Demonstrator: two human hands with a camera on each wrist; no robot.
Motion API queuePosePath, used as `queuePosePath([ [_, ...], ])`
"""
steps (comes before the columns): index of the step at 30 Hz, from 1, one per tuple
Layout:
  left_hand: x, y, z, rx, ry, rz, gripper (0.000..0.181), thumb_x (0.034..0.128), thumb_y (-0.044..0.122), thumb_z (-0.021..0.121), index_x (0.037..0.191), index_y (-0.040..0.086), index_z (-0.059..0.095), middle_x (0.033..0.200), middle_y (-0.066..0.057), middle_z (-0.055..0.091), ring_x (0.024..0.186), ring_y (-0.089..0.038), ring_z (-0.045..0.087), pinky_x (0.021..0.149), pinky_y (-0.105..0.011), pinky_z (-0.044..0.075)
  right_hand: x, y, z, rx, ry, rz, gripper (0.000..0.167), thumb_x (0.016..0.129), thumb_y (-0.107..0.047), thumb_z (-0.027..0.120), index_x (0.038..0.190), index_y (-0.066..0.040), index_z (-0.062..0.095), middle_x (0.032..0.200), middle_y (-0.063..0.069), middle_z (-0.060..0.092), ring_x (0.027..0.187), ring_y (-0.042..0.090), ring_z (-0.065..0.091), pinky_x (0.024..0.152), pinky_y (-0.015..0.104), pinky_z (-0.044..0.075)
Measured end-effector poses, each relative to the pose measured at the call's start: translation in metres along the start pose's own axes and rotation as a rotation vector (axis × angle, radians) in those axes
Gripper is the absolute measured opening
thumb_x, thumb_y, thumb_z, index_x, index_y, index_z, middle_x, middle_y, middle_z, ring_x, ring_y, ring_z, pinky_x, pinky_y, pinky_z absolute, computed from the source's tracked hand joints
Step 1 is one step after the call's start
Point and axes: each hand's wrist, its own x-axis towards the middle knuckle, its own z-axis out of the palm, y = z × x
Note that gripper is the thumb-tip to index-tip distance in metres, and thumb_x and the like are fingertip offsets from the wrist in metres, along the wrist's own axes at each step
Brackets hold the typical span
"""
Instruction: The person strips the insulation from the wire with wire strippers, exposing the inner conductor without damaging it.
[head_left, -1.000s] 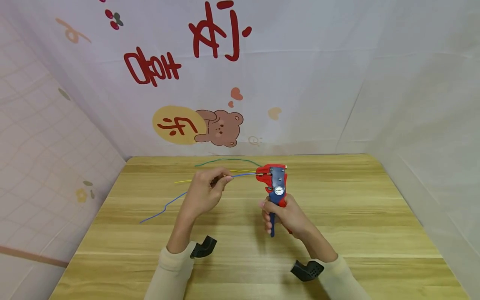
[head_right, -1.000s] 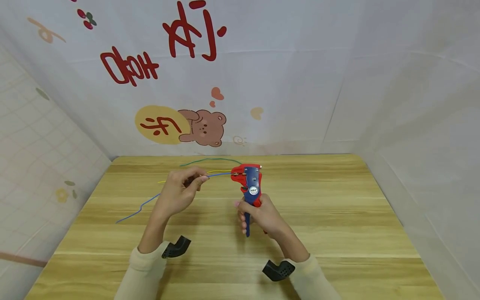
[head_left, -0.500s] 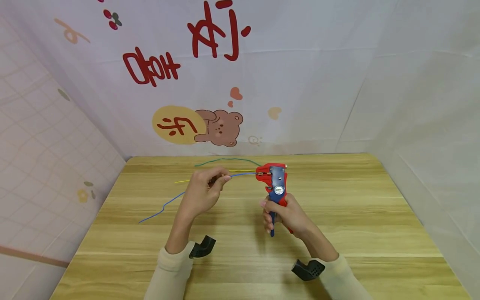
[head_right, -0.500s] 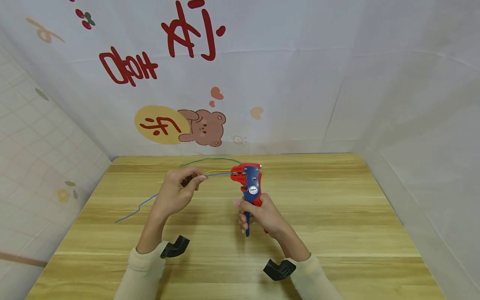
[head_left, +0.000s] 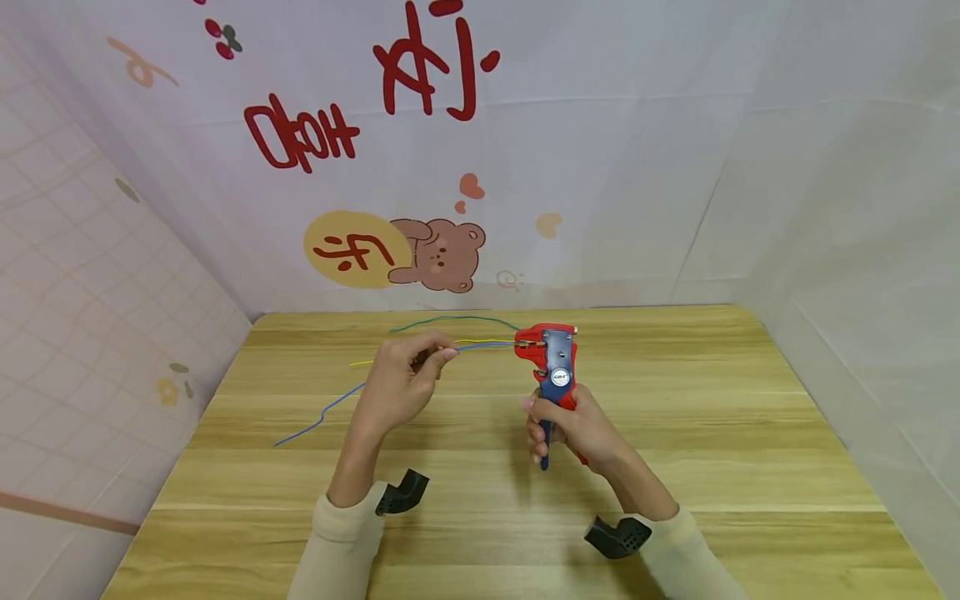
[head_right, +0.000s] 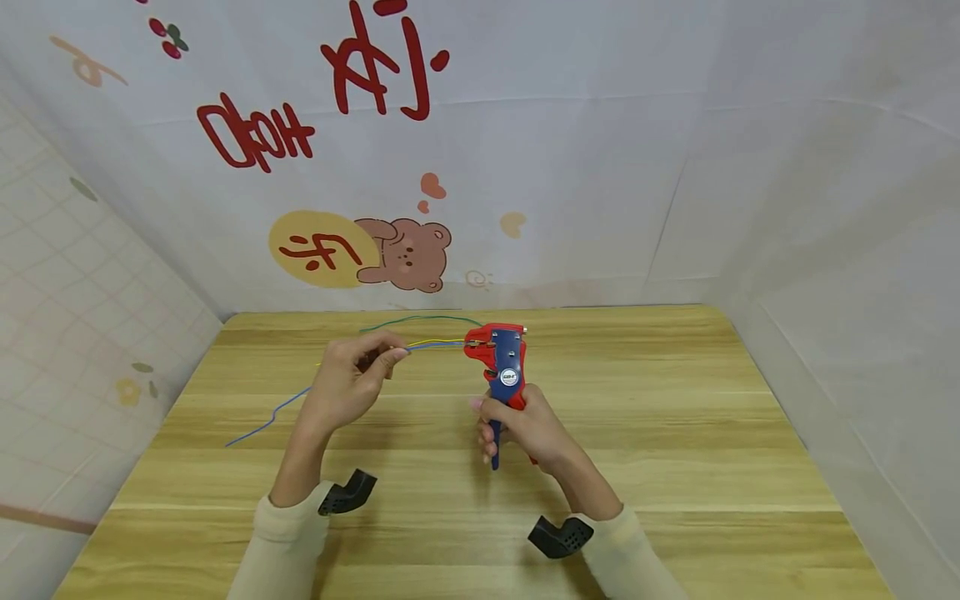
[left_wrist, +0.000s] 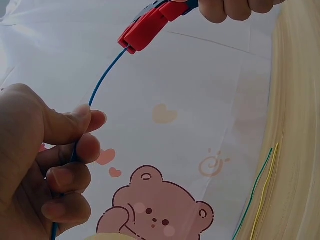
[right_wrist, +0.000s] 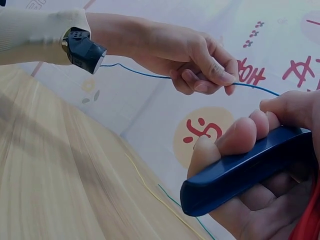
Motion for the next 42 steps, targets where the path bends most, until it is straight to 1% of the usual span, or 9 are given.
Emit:
queuePosePath([
  [3,0.000,0.000,-0.001,-0.001,0.002,0.001,0.010,0.0991,0.015,0.068,0.089,0.015,0.071,0.060,0.007,0.047,0.051,-0.004,0.036,0.051,-0.023,0.032,-0.001,0.000,0.000,0.014,0.000,0.005,0.027,0.105,-0.017,0.058,0.085,0.000,0.049,0.064,0.000,0.053,0.051,0.016,0.056,0.056,0.034,0.056],
  [9,0.000,0.000,-0.001,0.004,0.004,-0.003,0.010,0.0992,0.015,0.068,0.089,0.014,0.071,0.061,0.007,0.048,0.051,-0.004,0.036,0.052,-0.023,0.033,-0.001,0.000,0.000,0.006,-0.008,-0.021,0.029,0.106,-0.016,0.055,0.081,-0.002,0.048,0.061,0.000,0.050,0.048,0.015,0.052,0.051,0.034,0.055],
  [15,0.001,0.001,-0.003,0.014,0.000,-0.009,0.011,0.0990,0.014,0.069,0.089,0.015,0.071,0.062,0.007,0.049,0.052,-0.005,0.037,0.052,-0.023,0.032,0.000,0.001,0.001,-0.022,0.021,-0.022,0.036,0.106,-0.020,0.056,0.076,-0.004,0.045,0.058,-0.001,0.045,0.043,0.013,0.047,0.046,0.031,0.051],
  [21,0.003,0.002,0.001,0.002,-0.030,-0.023,0.008,0.0984,0.012,0.069,0.091,0.014,0.071,0.063,0.006,0.048,0.053,-0.007,0.038,0.053,-0.022,0.032,0.000,0.001,0.002,-0.001,0.047,0.007,0.039,0.106,-0.019,0.055,0.072,-0.005,0.041,0.055,-0.003,0.039,0.041,0.014,0.036,0.041,0.028,0.043],
  [25,0.005,0.004,0.006,-0.023,-0.034,-0.026,0.005,0.0977,0.015,0.071,0.094,0.016,0.074,0.061,0.005,0.047,0.052,-0.007,0.036,0.052,-0.022,0.030,0.001,0.003,0.002,-0.022,0.047,0.032,0.041,0.105,-0.023,0.058,0.072,-0.005,0.041,0.053,-0.003,0.037,0.040,0.014,0.035,0.041,0.028,0.042],
  [27,0.005,0.005,0.007,-0.025,-0.032,-0.024,0.004,0.0972,0.015,0.072,0.095,0.016,0.075,0.061,0.005,0.047,0.052,-0.008,0.036,0.051,-0.022,0.029,0.002,0.003,0.003,-0.033,0.043,0.040,0.042,0.105,-0.025,0.058,0.073,-0.005,0.040,0.053,-0.004,0.036,0.040,0.013,0.035,0.041,0.027,0.041],
  [32,0.006,0.005,0.006,-0.008,-0.020,-0.021,0.005,0.0967,0.017,0.073,0.094,0.016,0.076,0.062,0.006,0.047,0.054,-0.008,0.038,0.053,-0.022,0.031,0.004,0.005,0.004,-0.040,0.043,0.028,0.044,0.106,-0.024,0.057,0.071,-0.004,0.038,0.052,-0.005,0.034,0.039,0.011,0.034,0.039,0.026,0.039],
  [36,0.007,0.004,0.008,-0.012,-0.010,-0.011,0.007,0.0969,0.017,0.072,0.092,0.014,0.075,0.061,0.005,0.048,0.054,-0.007,0.038,0.053,-0.022,0.031,0.005,0.007,0.005,-0.034,0.060,0.028,0.044,0.106,-0.024,0.057,0.071,-0.005,0.037,0.052,-0.006,0.033,0.038,0.010,0.032,0.038,0.026,0.037],
  [42,0.006,0.003,0.010,-0.028,0.036,-0.029,0.010,0.0955,0.014,0.073,0.086,0.012,0.073,0.059,0.005,0.048,0.051,-0.005,0.035,0.051,-0.021,0.030,0.005,0.008,0.006,-0.032,0.068,0.032,0.042,0.105,-0.022,0.058,0.073,-0.005,0.038,0.052,-0.006,0.034,0.039,0.010,0.032,0.038,0.026,0.037],
])
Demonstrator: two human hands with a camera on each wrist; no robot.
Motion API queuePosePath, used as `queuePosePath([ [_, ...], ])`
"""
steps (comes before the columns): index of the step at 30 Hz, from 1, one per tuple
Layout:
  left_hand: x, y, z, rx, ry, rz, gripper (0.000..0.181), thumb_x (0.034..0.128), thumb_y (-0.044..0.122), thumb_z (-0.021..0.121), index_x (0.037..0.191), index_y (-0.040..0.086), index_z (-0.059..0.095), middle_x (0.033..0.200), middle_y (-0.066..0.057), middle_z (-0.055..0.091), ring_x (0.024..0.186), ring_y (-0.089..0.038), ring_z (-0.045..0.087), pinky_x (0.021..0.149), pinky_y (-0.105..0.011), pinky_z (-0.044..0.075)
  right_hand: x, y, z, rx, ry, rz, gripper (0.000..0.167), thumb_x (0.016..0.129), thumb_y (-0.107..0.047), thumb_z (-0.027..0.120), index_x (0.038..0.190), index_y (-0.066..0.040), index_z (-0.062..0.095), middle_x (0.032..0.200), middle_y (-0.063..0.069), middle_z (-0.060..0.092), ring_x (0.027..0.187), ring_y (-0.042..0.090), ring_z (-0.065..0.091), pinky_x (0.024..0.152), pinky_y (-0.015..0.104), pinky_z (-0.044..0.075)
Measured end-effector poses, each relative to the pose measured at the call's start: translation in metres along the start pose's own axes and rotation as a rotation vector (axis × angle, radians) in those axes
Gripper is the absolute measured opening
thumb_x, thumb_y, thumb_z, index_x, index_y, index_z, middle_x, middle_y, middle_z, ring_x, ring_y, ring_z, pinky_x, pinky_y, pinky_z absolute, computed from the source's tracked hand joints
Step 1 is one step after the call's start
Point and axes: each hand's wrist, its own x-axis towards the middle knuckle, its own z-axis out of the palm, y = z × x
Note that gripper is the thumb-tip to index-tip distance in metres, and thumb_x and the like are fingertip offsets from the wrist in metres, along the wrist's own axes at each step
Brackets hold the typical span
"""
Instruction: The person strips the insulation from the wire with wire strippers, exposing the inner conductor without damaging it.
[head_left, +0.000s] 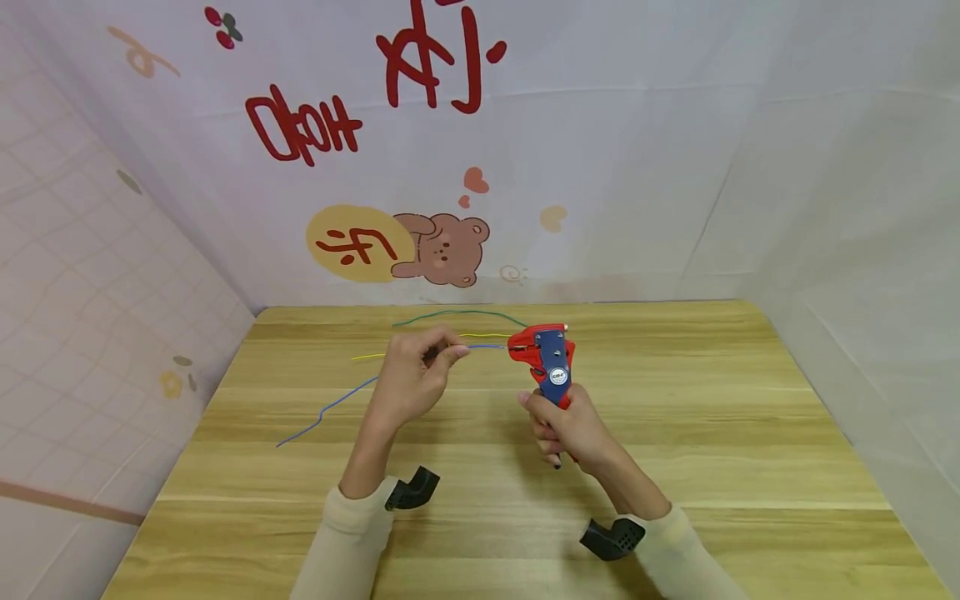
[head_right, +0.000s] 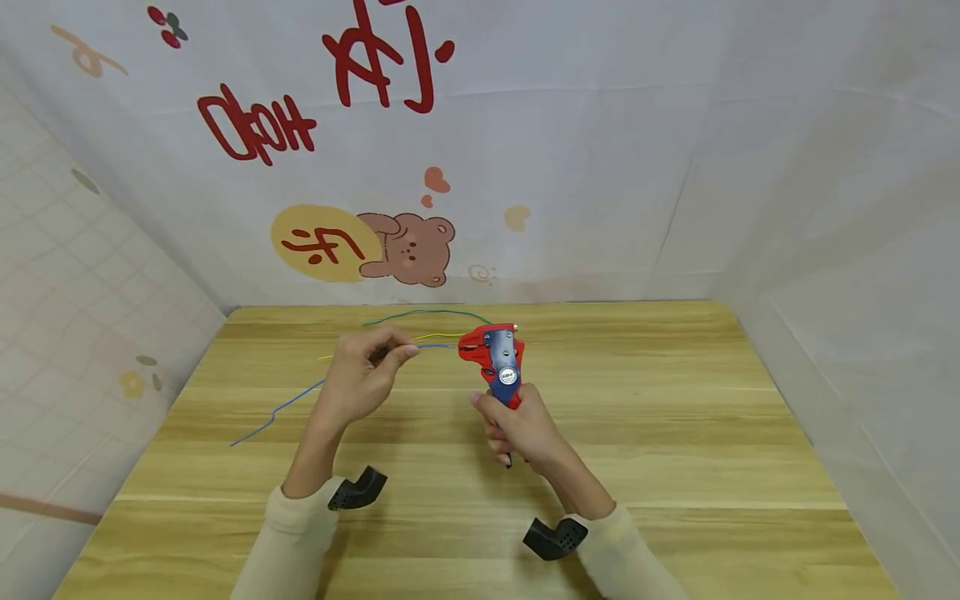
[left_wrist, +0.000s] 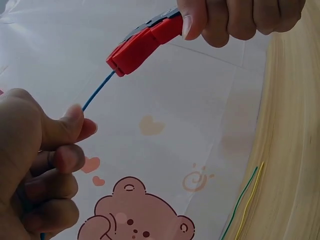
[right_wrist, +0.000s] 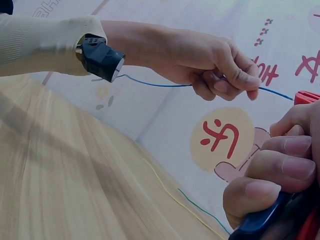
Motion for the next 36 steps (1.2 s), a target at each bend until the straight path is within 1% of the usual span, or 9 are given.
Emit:
queuePosePath([
  [2,-0.0005,0.0003,-0.0006,-0.005,0.023,-0.001,0.011,0.0947,0.012,0.073,0.084,0.012,0.073,0.058,0.005,0.049,0.050,-0.004,0.034,0.050,-0.021,0.030,-0.0002,-0.0023,0.0003,-0.007,-0.008,-0.011,0.041,0.105,-0.021,0.058,0.073,-0.005,0.038,0.053,-0.006,0.034,0.039,0.010,0.033,0.038,0.026,0.037],
  [5,-0.0010,0.0016,-0.0026,-0.011,0.053,0.015,0.012,0.0934,0.009,0.074,0.082,0.012,0.073,0.058,0.005,0.051,0.049,-0.004,0.033,0.049,-0.021,0.029,-0.0008,-0.0060,0.0006,-0.019,-0.020,-0.021,0.039,0.104,-0.021,0.059,0.074,-0.006,0.038,0.054,-0.005,0.035,0.040,0.012,0.033,0.039,0.025,0.037],
  [8,-0.0014,0.0023,-0.0046,-0.018,0.068,0.031,0.013,0.0922,0.006,0.075,0.081,0.012,0.072,0.057,0.005,0.051,0.048,-0.003,0.033,0.048,-0.021,0.028,-0.0014,-0.0087,0.0007,-0.025,-0.029,-0.014,0.037,0.104,-0.022,0.059,0.076,-0.007,0.041,0.054,-0.005,0.035,0.041,0.013,0.034,0.040,0.025,0.038],
  [14,-0.0021,0.0009,-0.0058,-0.012,0.076,0.047,0.017,0.0947,0.009,0.073,0.078,0.013,0.070,0.055,0.006,0.048,0.047,-0.002,0.032,0.048,-0.020,0.027,-0.0024,-0.0081,0.0009,-0.005,-0.024,0.016,0.033,0.104,-0.021,0.060,0.079,-0.008,0.043,0.055,-0.005,0.037,0.041,0.015,0.033,0.041,0.025,0.039],
  [19,-0.0023,0.0004,-0.0053,-0.001,0.079,0.063,0.019,0.0961,0.009,0.071,0.078,0.012,0.070,0.054,0.006,0.048,0.047,-0.001,0.031,0.047,-0.019,0.027,-0.0041,-0.0061,0.0008,0.015,-0.017,0.013,0.032,0.103,-0.021,0.061,0.079,-0.007,0.044,0.055,-0.005,0.038,0.042,0.018,0.032,0.041,0.025,0.039],
  [27,-0.0027,-0.0024,-0.0064,0.007,0.098,0.082,0.019,0.0958,0.008,0.071,0.078,0.014,0.071,0.053,0.004,0.048,0.047,-0.002,0.029,0.048,-0.019,0.026,-0.0032,-0.0060,-0.0006,0.006,-0.031,0.006,0.035,0.103,-0.019,0.061,0.075,-0.009,0.043,0.055,-0.005,0.038,0.041,0.010,0.036,0.040,0.024,0.038],
  [32,-0.0028,-0.0052,-0.0076,-0.003,0.110,0.110,0.020,0.0949,0.008,0.072,0.077,0.016,0.069,0.054,0.006,0.045,0.048,0.000,0.026,0.048,-0.019,0.025,-0.0023,-0.0069,-0.0012,-0.007,-0.036,0.009,0.035,0.103,-0.019,0.061,0.075,-0.008,0.043,0.055,-0.004,0.037,0.041,0.012,0.037,0.041,0.025,0.037],
  [36,-0.0028,-0.0057,-0.0082,-0.006,0.108,0.114,0.019,0.0944,0.008,0.072,0.077,0.015,0.069,0.053,0.006,0.044,0.048,0.000,0.026,0.048,-0.020,0.025,-0.0025,-0.0070,-0.0012,-0.002,-0.038,0.014,0.035,0.103,-0.020,0.061,0.075,-0.008,0.043,0.056,-0.004,0.038,0.042,0.012,0.037,0.042,0.025,0.038],
])
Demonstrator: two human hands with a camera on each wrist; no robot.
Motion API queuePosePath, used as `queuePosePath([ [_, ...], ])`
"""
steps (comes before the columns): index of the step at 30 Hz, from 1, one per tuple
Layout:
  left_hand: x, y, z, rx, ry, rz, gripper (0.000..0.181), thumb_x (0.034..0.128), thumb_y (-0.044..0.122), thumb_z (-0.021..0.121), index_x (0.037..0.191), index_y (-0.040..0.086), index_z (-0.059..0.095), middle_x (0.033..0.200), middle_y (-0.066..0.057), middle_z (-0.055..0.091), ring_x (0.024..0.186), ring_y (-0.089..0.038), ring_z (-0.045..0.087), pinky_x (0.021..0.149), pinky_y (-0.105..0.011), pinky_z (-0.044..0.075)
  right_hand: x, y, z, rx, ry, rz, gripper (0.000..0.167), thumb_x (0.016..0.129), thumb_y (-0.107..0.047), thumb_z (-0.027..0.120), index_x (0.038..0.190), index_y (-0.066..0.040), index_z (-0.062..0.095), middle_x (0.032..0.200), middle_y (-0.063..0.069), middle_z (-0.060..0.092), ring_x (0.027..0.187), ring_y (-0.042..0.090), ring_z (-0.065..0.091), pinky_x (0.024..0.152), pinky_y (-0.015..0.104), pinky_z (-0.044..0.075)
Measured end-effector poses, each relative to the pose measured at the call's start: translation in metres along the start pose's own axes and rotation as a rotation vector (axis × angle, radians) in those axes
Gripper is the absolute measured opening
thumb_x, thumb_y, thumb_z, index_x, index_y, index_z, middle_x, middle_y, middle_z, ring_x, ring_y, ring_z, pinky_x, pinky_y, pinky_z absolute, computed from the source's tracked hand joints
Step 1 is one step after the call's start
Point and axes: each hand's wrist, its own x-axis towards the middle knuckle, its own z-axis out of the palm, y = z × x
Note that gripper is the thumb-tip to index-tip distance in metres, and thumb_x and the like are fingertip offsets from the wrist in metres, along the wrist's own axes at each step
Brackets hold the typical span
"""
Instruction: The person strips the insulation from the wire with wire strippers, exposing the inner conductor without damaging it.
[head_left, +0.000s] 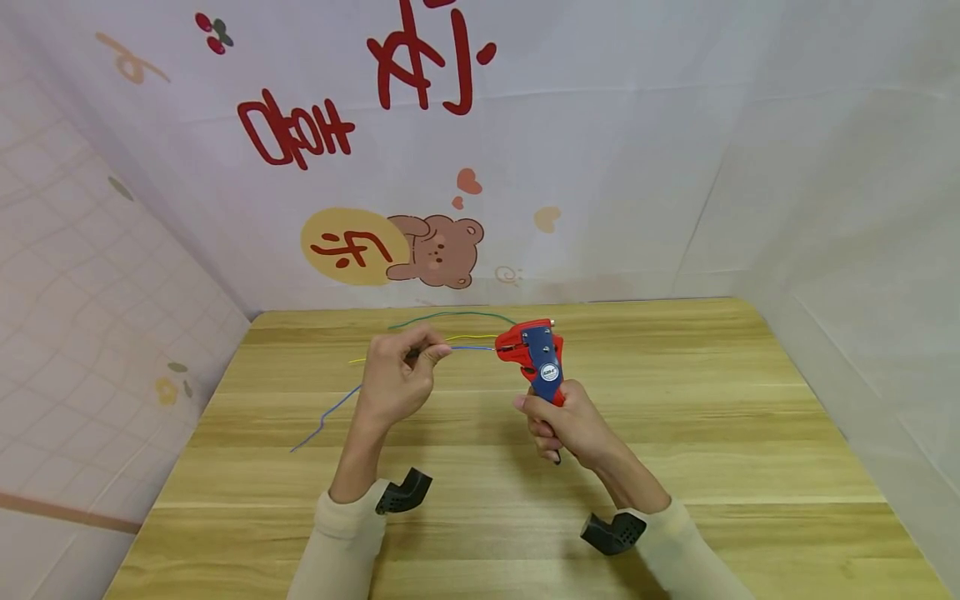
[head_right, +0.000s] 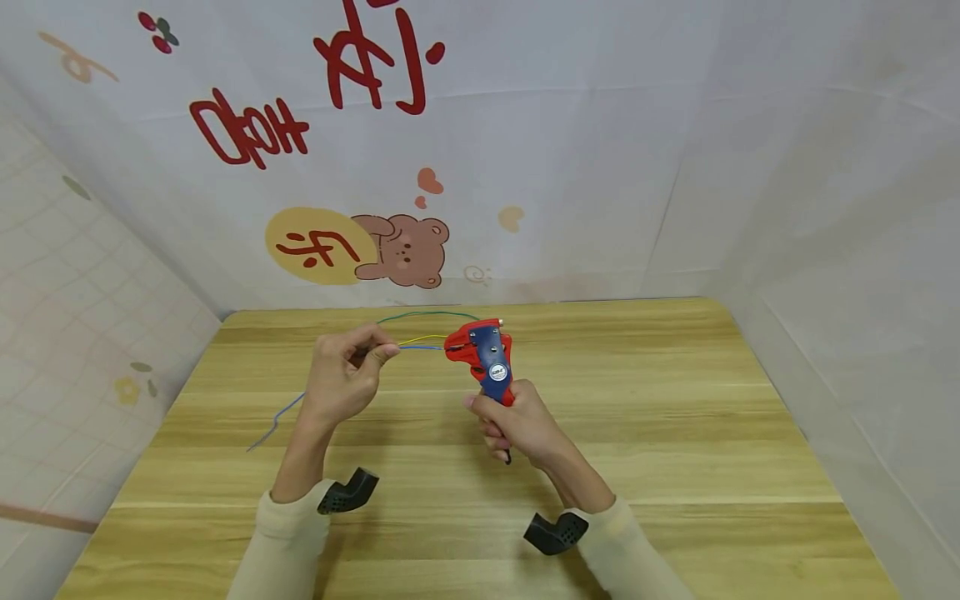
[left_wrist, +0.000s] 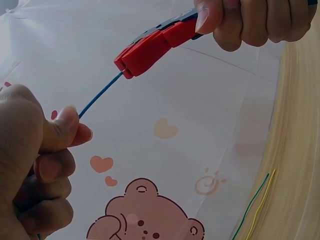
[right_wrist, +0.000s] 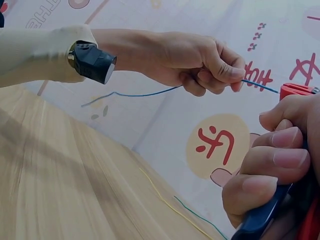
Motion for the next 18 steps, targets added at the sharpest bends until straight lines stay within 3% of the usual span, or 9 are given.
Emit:
queuePosePath([
  [18,-0.0027,0.0001,-0.0027,0.021,0.003,0.002,0.018,0.0931,0.008,0.073,0.077,0.015,0.069,0.052,0.006,0.046,0.048,0.000,0.027,0.048,-0.019,0.025,0.0006,0.0032,0.0001,-0.030,0.007,-0.015,0.036,0.102,-0.021,0.063,0.075,-0.005,0.045,0.056,-0.002,0.041,0.043,0.012,0.039,0.042,0.027,0.040],
])
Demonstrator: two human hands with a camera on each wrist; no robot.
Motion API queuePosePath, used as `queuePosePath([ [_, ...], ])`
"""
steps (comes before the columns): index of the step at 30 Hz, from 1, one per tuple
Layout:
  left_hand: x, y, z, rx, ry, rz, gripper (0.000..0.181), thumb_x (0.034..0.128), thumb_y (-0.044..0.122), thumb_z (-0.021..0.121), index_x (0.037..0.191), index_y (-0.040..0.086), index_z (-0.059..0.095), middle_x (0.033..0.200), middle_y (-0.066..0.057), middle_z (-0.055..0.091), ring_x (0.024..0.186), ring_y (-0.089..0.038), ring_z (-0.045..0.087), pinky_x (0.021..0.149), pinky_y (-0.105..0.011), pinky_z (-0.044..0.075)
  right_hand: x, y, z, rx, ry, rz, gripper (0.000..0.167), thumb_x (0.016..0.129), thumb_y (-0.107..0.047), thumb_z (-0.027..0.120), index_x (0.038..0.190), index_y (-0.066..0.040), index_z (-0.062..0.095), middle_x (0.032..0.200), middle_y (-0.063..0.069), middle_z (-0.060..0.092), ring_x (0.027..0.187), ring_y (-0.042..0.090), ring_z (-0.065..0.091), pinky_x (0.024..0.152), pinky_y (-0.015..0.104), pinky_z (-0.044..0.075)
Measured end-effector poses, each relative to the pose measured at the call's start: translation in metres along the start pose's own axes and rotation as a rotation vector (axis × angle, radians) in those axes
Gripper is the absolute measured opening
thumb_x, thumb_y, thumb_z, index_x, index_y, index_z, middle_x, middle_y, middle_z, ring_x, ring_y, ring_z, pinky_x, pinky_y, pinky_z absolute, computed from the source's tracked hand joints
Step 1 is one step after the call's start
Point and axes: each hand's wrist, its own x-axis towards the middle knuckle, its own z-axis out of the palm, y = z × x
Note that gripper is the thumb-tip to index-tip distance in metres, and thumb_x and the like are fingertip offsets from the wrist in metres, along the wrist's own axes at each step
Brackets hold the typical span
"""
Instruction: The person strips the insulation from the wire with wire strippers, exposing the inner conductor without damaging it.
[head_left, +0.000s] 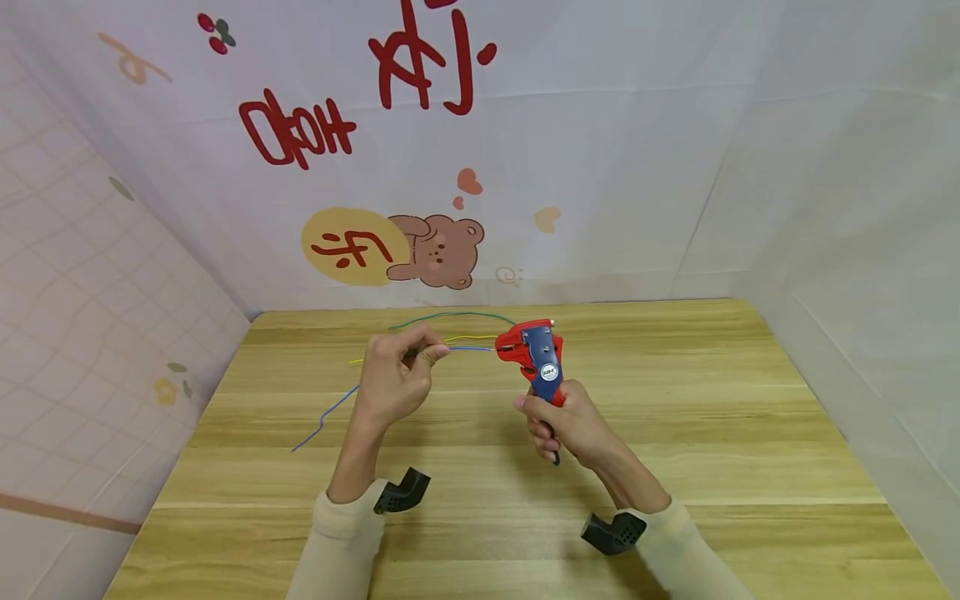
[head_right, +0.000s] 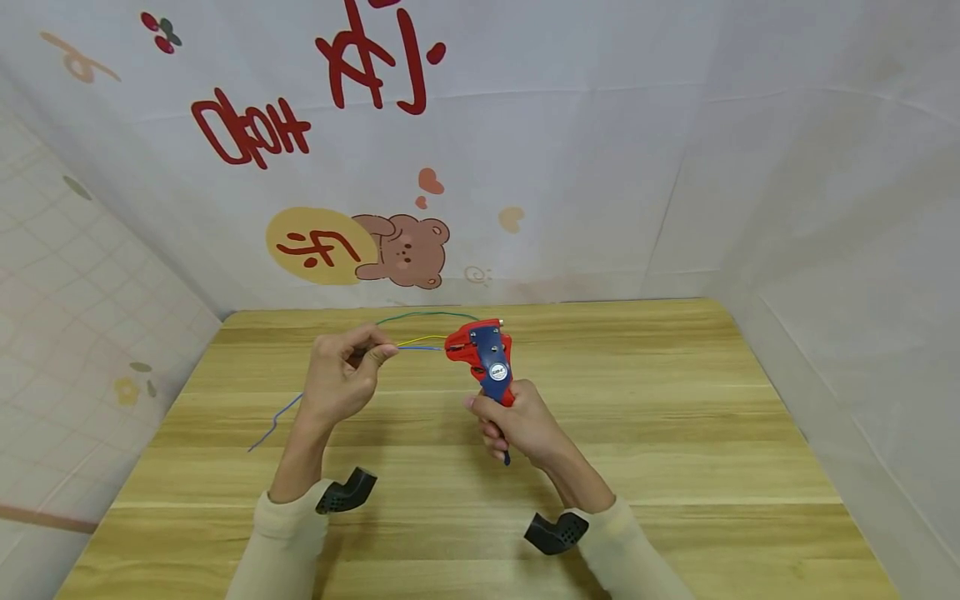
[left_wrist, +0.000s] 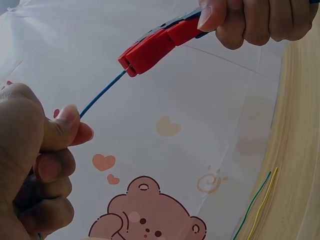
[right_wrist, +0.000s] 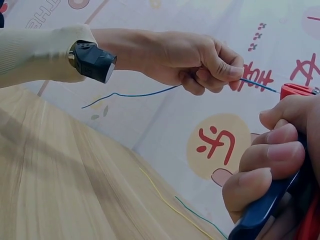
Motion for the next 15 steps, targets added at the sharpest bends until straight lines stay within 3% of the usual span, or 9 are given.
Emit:
queuePosePath([
  [15,-0.0001,-0.0021,-0.0076,0.012,-0.002,-0.017,0.018,0.0928,0.008,0.074,0.076,0.015,0.069,0.051,0.005,0.046,0.047,0.002,0.025,0.047,-0.018,0.023,0.0083,0.0006,0.0044,0.001,0.013,-0.006,0.036,0.102,-0.020,0.063,0.074,-0.006,0.045,0.056,-0.002,0.041,0.042,0.012,0.038,0.040,0.026,0.039],
])
